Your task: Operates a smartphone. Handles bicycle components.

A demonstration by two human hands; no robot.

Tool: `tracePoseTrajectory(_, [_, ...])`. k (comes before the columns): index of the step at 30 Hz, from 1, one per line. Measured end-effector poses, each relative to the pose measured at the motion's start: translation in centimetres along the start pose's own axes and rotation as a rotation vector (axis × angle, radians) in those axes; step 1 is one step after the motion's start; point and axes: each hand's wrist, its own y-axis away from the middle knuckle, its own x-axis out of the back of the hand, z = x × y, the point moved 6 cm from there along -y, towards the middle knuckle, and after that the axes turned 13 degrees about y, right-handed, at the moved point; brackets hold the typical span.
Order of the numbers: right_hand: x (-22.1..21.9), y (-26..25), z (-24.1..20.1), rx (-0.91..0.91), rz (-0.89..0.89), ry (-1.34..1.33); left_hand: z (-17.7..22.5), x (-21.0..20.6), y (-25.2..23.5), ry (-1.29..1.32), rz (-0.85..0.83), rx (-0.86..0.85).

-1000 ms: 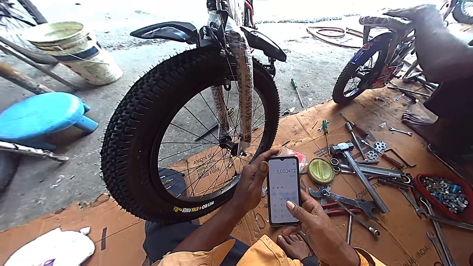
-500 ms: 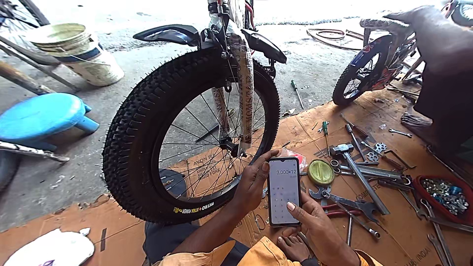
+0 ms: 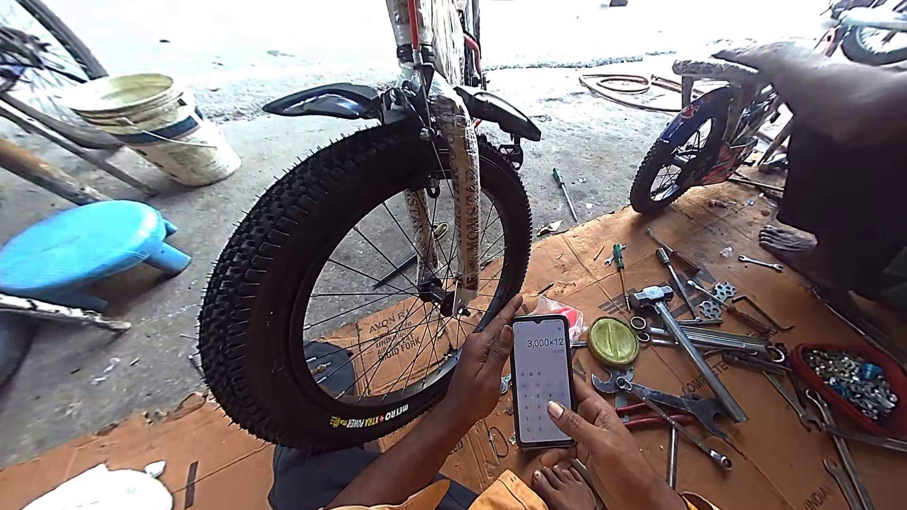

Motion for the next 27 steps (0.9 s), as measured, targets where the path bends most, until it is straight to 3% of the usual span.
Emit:
tracePoseTrajectory(12, [0.03,-0.06,0.07,0.001,-0.002,0.004,-0.04,-0.03,0.06,0.003,0.010,0.037])
tracePoseTrajectory(27, [0.26,0.09,-0.20,0.010,-0.005,-0.012,-0.06,0.03,-0.02,0.068,-0.098,0.040])
